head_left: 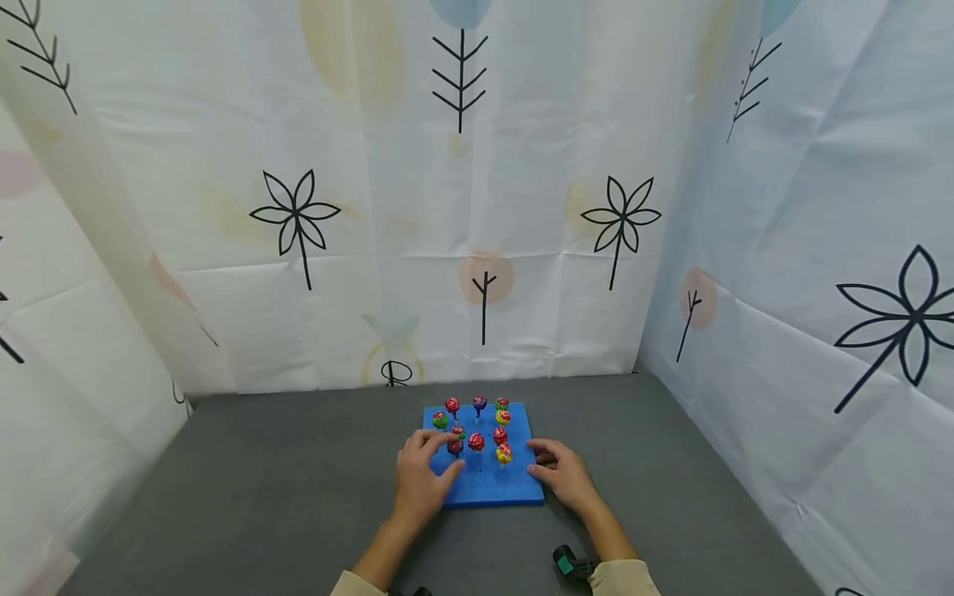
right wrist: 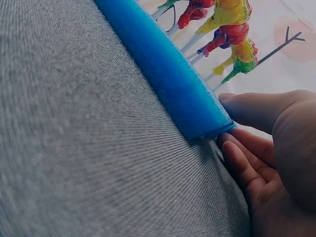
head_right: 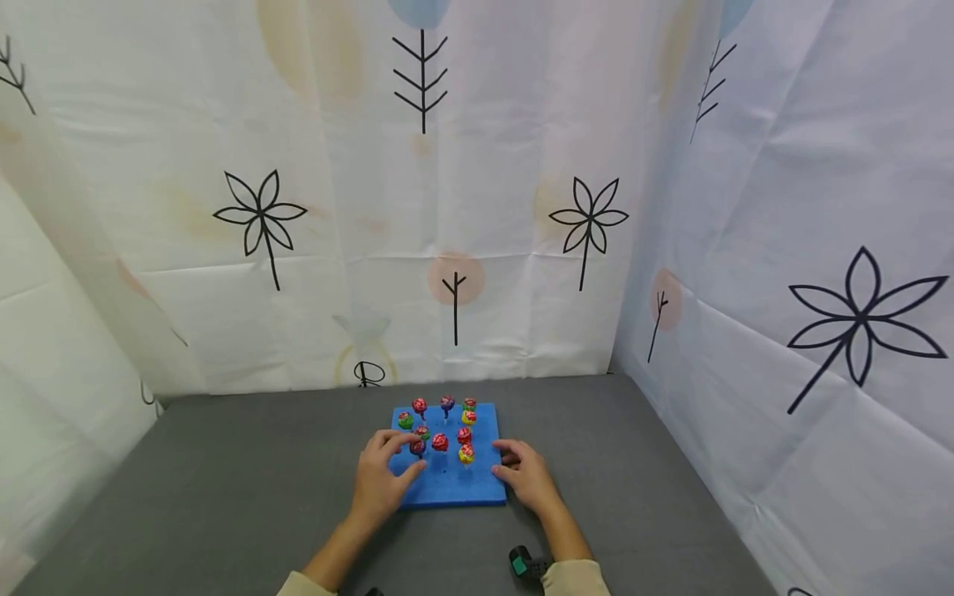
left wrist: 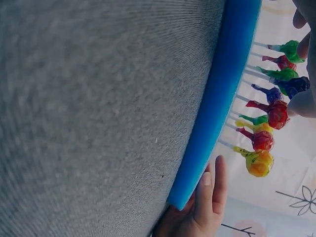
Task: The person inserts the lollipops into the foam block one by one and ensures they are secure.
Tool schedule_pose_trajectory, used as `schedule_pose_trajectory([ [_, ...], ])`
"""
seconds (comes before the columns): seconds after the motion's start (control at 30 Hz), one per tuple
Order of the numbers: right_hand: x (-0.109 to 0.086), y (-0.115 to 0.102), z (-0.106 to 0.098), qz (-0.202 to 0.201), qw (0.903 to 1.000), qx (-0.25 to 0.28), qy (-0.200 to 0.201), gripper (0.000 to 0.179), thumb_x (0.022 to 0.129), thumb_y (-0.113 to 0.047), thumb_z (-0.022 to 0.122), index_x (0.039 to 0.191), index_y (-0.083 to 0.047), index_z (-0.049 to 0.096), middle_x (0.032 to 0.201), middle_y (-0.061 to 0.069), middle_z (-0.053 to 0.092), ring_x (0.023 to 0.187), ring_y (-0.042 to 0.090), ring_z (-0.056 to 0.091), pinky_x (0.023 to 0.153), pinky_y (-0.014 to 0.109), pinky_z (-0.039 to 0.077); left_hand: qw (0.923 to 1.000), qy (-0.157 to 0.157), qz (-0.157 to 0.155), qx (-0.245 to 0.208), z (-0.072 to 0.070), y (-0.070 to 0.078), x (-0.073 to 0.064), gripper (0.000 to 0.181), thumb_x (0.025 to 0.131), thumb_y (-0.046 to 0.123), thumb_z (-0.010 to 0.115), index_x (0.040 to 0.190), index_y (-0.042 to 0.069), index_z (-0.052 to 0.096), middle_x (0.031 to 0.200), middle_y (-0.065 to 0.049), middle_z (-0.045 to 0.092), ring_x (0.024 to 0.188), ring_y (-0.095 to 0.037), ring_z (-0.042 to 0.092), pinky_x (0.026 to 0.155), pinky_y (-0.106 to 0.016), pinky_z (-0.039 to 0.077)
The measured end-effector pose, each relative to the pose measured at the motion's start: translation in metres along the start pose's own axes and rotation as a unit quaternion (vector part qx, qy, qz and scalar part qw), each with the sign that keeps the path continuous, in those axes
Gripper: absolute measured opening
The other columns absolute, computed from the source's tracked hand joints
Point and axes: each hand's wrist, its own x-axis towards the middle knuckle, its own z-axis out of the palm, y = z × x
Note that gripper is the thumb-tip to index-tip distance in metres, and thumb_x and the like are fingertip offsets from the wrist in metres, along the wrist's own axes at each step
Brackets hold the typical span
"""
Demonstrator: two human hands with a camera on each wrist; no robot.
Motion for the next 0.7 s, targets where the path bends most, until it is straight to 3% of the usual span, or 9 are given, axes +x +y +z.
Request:
schedule_pose_trajectory([
  [0.5, 0.0001, -0.001, 0.0, -0.008, 1.0, -0.003, -0.001, 0.034, 0.087, -0.005, 0.072, 0.12, -0.003, 0.064, 0.116, 0.013, 0.062, 0.098, 0.028, 0.061, 0.082, 0.036, 0.051, 0.9994, -0.016, -0.027, 0.012, 0.0033, 0.0002, -0.0066, 0.04, 0.072, 0.017, 0.088, 0.107, 0.021, 0.071, 0.104, -0.002, 0.057, 0.098, -0.021, 0.054, 0.079, -0.043, 0.04],
  [0.7, -0.0007, 0.0012, -0.0003, -0.049, 0.9986, -0.018, 0.006, 0.033, 0.086, -0.004, 0.071, 0.118, 0.002, 0.063, 0.112, 0.016, 0.063, 0.093, 0.029, 0.062, 0.077, 0.038, 0.052, 0.9994, -0.013, -0.031, 0.014, 0.0046, -0.0013, -0.0075, 0.041, 0.071, 0.016, 0.089, 0.107, 0.021, 0.072, 0.104, -0.002, 0.058, 0.098, -0.021, 0.053, 0.077, -0.042, 0.04],
])
